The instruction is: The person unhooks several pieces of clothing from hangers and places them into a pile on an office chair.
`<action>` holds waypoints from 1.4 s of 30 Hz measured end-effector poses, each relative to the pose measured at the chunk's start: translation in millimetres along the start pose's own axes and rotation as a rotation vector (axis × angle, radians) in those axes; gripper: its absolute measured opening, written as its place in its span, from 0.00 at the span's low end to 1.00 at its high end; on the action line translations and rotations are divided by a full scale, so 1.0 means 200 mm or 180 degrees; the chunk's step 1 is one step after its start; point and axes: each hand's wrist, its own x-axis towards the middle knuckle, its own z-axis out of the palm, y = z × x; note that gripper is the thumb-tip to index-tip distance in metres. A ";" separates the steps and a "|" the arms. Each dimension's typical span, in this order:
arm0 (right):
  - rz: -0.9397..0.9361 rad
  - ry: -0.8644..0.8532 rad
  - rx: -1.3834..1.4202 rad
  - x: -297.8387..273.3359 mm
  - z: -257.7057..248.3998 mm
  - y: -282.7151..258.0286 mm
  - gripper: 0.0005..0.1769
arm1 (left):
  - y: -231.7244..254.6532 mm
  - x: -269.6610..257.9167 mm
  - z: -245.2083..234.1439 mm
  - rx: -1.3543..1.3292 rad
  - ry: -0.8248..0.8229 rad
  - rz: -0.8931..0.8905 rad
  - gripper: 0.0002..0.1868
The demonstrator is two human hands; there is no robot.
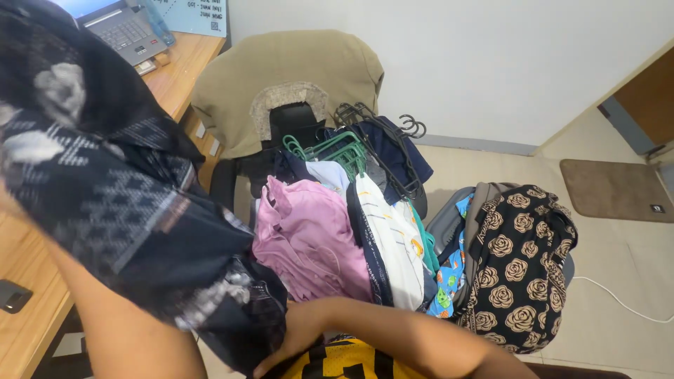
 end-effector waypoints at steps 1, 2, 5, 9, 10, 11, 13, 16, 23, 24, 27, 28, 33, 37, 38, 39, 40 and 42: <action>0.0008 0.0011 0.0002 -0.03 -0.01 -0.08 0.35 | -0.04 0.00 -0.03 0.0039 0.0097 -0.0130 0.25; -0.0823 0.0164 0.0513 -0.07 -0.05 -0.15 0.34 | -0.08 -0.01 -0.05 0.0088 0.0212 -0.0274 0.25; -0.1285 0.0386 0.0762 -0.13 -0.11 -0.31 0.28 | -0.22 -0.09 -0.15 0.0245 0.0501 -0.0896 0.26; -0.0309 0.0408 0.0807 -0.26 -0.26 -0.44 0.23 | -0.48 -0.37 -0.22 0.0452 0.0629 -0.2313 0.28; -0.0106 0.0404 0.0909 -0.31 -0.30 -0.45 0.24 | -0.55 -0.47 -0.23 0.0427 0.0524 -0.2760 0.29; -0.0550 0.1260 0.0442 -0.36 -0.32 -0.45 0.21 | -0.61 -0.57 -0.22 0.0402 0.0434 -0.3193 0.30; -0.0543 0.2238 0.0644 -0.47 -0.35 -0.42 0.19 | -0.72 -0.74 -0.17 0.0158 0.0170 -0.4001 0.31; 0.0188 0.3808 0.0689 -0.72 -0.38 -0.30 0.22 | -0.85 -0.92 -0.04 -0.0243 -0.0256 -0.4926 0.33; 0.1127 0.6514 0.1743 -1.47 -0.51 -0.46 0.27 | -1.09 -1.26 0.28 -0.0854 -0.2358 -0.3638 0.38; 0.0860 0.6526 0.1561 -1.52 -0.50 -0.51 0.30 | -1.12 -1.29 0.34 -0.0711 -0.3102 -0.2781 0.37; 0.0363 0.6476 0.1575 -1.70 -0.45 -0.67 0.32 | -1.19 -1.38 0.60 -0.0308 -0.3793 -0.2693 0.38; 0.0110 0.6395 0.1764 -1.75 -0.44 -0.69 0.28 | -1.20 -1.42 0.69 0.0209 -0.4093 -0.2790 0.46; -0.0125 0.5977 0.2249 -2.12 -0.37 -0.58 0.32 | -1.25 -1.65 1.11 0.0047 -0.5200 -0.3570 0.36; 0.0349 0.6445 0.1839 -2.49 -0.53 -0.27 0.27 | -1.42 -1.81 1.35 -0.0032 -0.4776 -0.3336 0.38; 0.0482 0.6530 0.1780 -2.58 -0.58 -0.18 0.26 | -1.47 -1.84 1.40 -0.0146 -0.4634 -0.3402 0.38; 0.1064 0.6824 0.1561 -2.66 -0.66 -0.08 0.26 | -1.52 -1.86 1.45 -0.0143 -0.4635 -0.3402 0.38; 0.1667 0.7076 0.1321 -2.75 -0.74 0.01 0.27 | -1.56 -1.89 1.50 0.0198 -0.4000 -0.2958 0.41; 0.1494 0.6850 0.1766 -2.93 -0.90 0.23 0.31 | -1.63 -1.89 1.51 0.0537 -0.3357 -0.2491 0.47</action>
